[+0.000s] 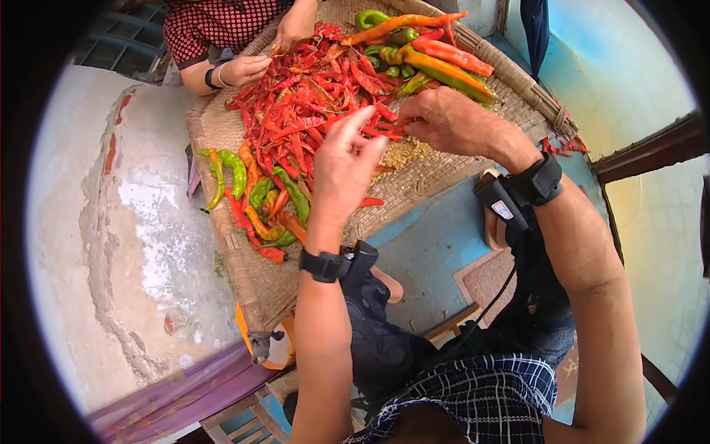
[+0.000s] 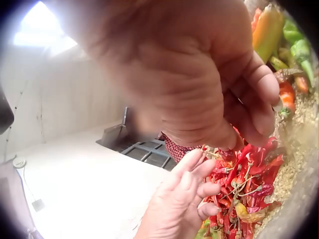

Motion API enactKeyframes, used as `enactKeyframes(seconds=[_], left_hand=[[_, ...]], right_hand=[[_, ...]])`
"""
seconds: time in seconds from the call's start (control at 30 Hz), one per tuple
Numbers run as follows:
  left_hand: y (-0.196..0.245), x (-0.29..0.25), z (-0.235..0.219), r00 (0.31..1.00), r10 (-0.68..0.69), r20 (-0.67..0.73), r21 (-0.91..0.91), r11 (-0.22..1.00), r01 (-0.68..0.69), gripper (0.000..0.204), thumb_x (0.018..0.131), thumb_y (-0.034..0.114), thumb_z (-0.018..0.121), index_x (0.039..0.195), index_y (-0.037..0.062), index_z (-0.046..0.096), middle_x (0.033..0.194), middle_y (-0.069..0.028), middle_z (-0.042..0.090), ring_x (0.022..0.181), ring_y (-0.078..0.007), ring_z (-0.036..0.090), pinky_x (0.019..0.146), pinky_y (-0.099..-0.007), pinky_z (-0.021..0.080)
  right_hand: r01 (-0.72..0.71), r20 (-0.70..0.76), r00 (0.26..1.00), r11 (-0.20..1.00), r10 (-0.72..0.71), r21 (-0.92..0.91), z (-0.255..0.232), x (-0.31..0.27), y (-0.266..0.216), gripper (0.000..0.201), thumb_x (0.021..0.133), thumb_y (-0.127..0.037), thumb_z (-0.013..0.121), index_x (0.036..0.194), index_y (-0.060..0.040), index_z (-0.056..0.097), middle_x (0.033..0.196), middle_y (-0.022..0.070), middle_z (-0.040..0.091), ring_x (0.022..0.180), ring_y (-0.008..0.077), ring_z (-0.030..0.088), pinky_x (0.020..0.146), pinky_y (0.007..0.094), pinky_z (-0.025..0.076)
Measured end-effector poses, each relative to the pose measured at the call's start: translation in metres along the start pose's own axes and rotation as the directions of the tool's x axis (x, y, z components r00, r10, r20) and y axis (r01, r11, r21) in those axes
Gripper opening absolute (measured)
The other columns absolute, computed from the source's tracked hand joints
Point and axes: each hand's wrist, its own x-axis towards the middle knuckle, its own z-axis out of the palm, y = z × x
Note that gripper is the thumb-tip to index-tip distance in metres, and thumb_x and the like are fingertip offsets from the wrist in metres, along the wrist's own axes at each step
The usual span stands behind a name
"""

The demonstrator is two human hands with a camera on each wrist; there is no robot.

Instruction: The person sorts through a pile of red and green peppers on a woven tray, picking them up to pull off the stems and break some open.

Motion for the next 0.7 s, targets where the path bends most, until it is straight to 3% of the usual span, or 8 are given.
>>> enactKeyframes(seconds=[0.07,0.27,0.33,0.37,0.5,0.57,0.6,0.7], left_hand=[[0.007,-0.004,0.014,0.989,0.144,-0.021,0.05,0.989,-0.142,0.032,0.085,0.014,0.063,0.115,0.0035,0.059,0.09,-0.0035,0.063,0.072,-0.006,0.055,0.065,-0.0241,0.046],[-0.009,-0.001,0.005,0.998,0.019,0.064,0.132,0.991,-0.027,0.022,0.087,0.016,0.061,0.102,0.0006,0.063,0.073,-0.0014,0.062,0.059,-0.009,0.055,0.058,-0.0244,0.047],[-0.008,0.006,-0.014,0.965,-0.196,-0.176,-0.111,0.978,0.178,0.03,0.089,0.018,0.059,0.113,-0.0008,0.058,0.081,-0.0034,0.064,0.062,-0.0078,0.056,0.058,-0.021,0.047],[-0.014,0.013,-0.025,0.92,-0.14,-0.367,-0.248,0.968,0.048,0.036,0.09,0.016,0.059,0.12,-0.0022,0.053,0.094,-0.008,0.063,0.069,-0.0086,0.057,0.061,-0.0206,0.048],[-0.04,0.01,-0.05,0.763,-0.01,-0.646,0.158,0.976,0.147,0.036,0.088,0.01,0.057,0.121,-0.003,0.052,0.113,-0.0124,0.056,0.083,-0.013,0.058,0.073,-0.0266,0.049],[-0.035,0.001,-0.041,0.987,0.07,-0.144,0.372,0.928,-0.011,0.032,0.084,0.005,0.058,0.116,0.0027,0.058,0.114,-0.0108,0.055,0.083,-0.0169,0.059,0.077,-0.0301,0.049],[-0.023,-0.005,-0.029,0.987,0.158,0.008,0.365,0.919,-0.15,0.027,0.077,0.001,0.058,0.103,0.005,0.062,0.103,-0.0155,0.056,0.093,-0.0307,0.056,0.081,-0.0395,0.047],[-0.029,-0.013,-0.004,0.972,0.174,0.161,0.488,0.841,-0.232,0.02,0.077,-0.002,0.058,0.095,0.0047,0.063,0.102,-0.0157,0.056,0.093,-0.0327,0.056,0.08,-0.0394,0.047]], right_hand=[[0.039,0.04,0.998,0.999,-0.04,0.025,0.002,0.001,-0.002,0.016,0.08,-0.014,0.057,0.086,-0.003,0.066,0.077,0.019,0.064,0.077,0.0352,0.063,0.07,0.0419,0.049],[0.126,0.051,0.991,0.992,-0.124,-0.03,0.001,-0.001,0.0,0.017,0.079,-0.015,0.057,0.088,-0.0032,0.067,0.08,0.0175,0.065,0.079,0.0347,0.062,0.072,0.0424,0.049],[-0.017,-0.004,1.0,1.0,0.017,0.01,-0.002,-0.003,0.004,0.017,0.08,-0.015,0.057,0.088,-0.0035,0.067,0.08,0.0176,0.065,0.079,0.0346,0.062,0.072,0.0424,0.049],[-0.019,-0.002,1.0,1.0,0.02,0.009,-0.003,-0.004,0.006,0.017,0.08,-0.015,0.057,0.088,-0.0035,0.067,0.08,0.0176,0.065,0.079,0.0346,0.062,0.072,0.0424,0.049],[0.004,-0.096,0.995,1.0,-0.007,-0.028,-0.001,-0.003,0.014,0.016,0.08,-0.015,0.057,0.087,-0.0045,0.066,0.078,0.017,0.065,0.077,0.034,0.063,0.071,0.0421,0.049],[0.0,-0.096,0.995,0.999,-0.004,-0.047,0.001,-0.002,0.016,0.015,0.08,-0.015,0.057,0.086,-0.0047,0.066,0.077,0.0167,0.065,0.076,0.034,0.063,0.07,0.0421,0.049],[0.019,-0.093,0.995,0.998,-0.024,-0.057,0.001,-0.001,0.015,0.015,0.079,-0.016,0.057,0.085,-0.0047,0.066,0.076,0.017,0.064,0.076,0.0342,0.062,0.07,0.042,0.049],[0.02,-0.065,0.998,0.999,-0.023,-0.05,0.002,0.0,0.007,0.014,0.078,-0.016,0.058,0.082,-0.0042,0.065,0.074,0.018,0.063,0.075,0.035,0.062,0.069,0.0424,0.049]])
